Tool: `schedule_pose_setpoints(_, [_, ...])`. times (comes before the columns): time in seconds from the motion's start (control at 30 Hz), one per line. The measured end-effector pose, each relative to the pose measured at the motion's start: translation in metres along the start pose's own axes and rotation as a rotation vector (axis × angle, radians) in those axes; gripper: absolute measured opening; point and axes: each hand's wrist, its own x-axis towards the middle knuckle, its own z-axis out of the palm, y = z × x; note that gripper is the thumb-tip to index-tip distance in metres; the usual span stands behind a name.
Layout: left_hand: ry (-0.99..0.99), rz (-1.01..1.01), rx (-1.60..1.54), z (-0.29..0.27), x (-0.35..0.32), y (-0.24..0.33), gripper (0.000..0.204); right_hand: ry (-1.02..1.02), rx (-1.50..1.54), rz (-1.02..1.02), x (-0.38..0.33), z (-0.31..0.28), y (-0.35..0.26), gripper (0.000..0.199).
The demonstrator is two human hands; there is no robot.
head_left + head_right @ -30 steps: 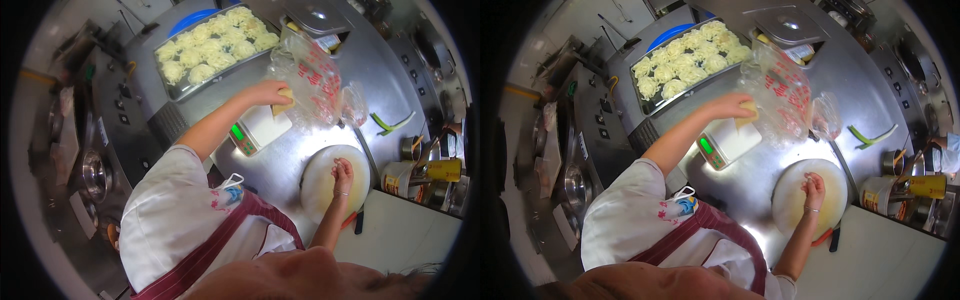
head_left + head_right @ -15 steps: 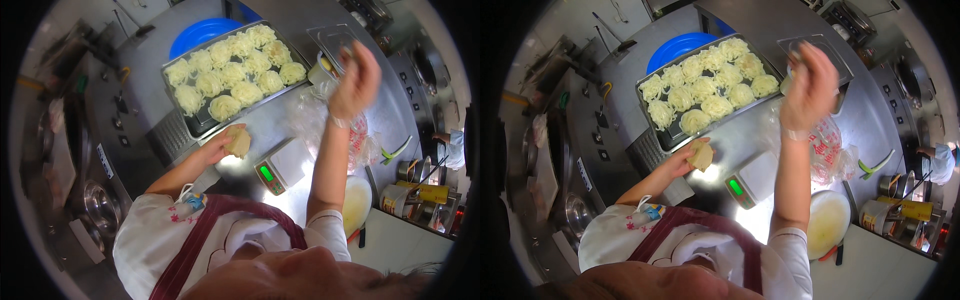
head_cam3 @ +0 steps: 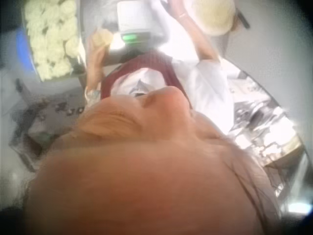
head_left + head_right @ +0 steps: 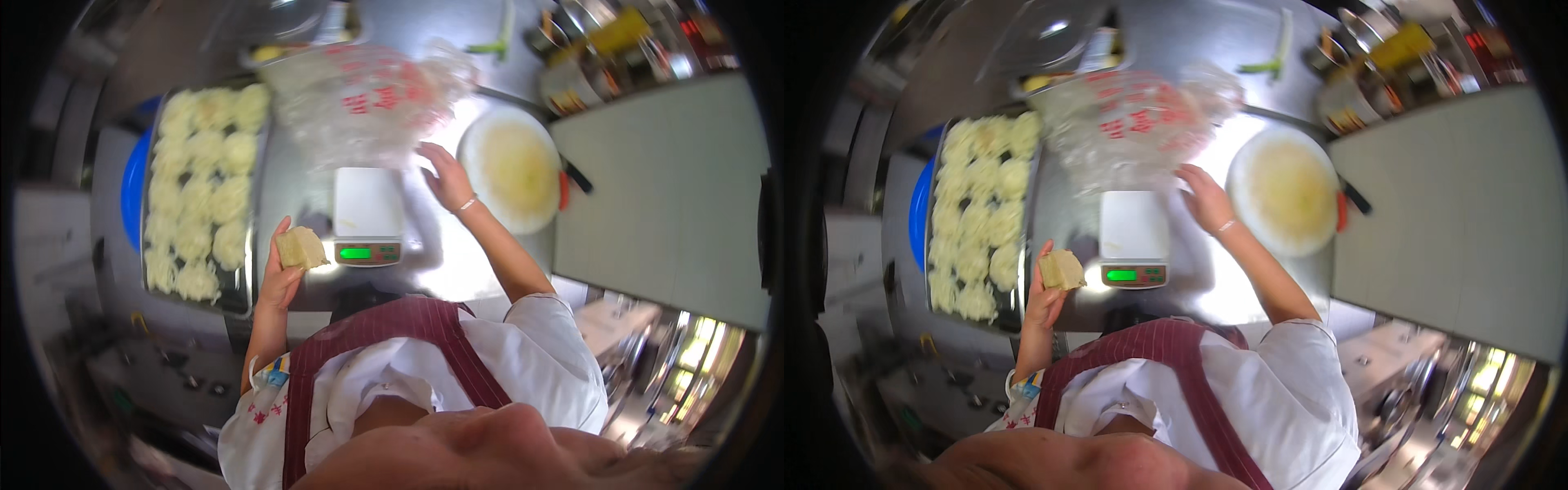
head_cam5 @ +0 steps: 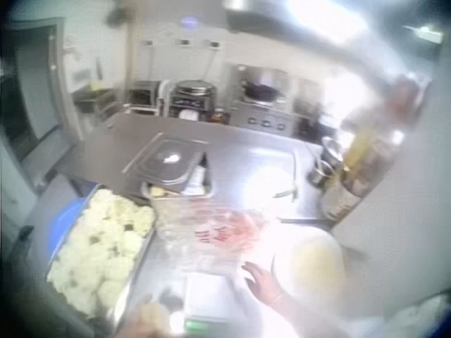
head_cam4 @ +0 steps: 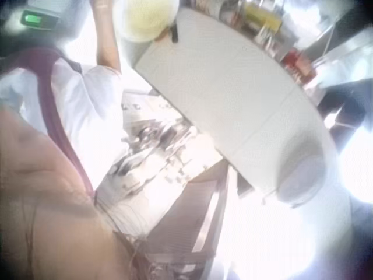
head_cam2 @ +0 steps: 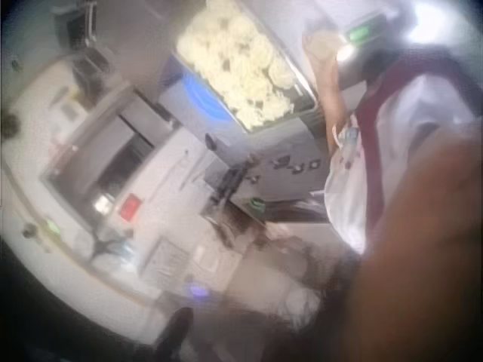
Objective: The person portions noodles from a plastic bag onto a digital scale, then transfers the weighed portions to a metal tray. The person also uses a cleaver to cut a block of tofu on a cutting board.
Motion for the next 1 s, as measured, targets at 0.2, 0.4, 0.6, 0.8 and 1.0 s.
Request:
schedule_pose_setpoints(0.2, [-0.328, -0.086, 0.498, 0.125, 0.097, -0.078, 0.076, -0.034, -0.686, 0.423, -0.193, -0.155, 0.14, 0.036])
schedule_pose_setpoints(0.4, [-0.459, 0.163, 0.881, 0.265, 0.207, -0.251, 0.076, -0.488, -1.267, 0.525, -0.195, -0.255, 0.246, 0.023])
schedule_pose_setpoints(0.6, [-0.225, 0.65, 1.214, 0.315, 0.241, -0.327, 0.065, -0.518, -1.254, 0.26, -0.186, -0.257, 0.301, 0.021])
schedule_pose_setpoints(0.8, [-0.239, 0.624, 1.221, 0.298, 0.219, -0.33, 0.057, -0.649, -1.243, 0.366, -0.175, -0.257, 0.327, 0.023])
schedule_pose_setpoints(1.0, [-0.207, 0.607, 1.255, 0.27, 0.18, -0.324, 0.056, -0.685, -1.288, 0.386, -0.165, -0.28, 0.322, 0.025])
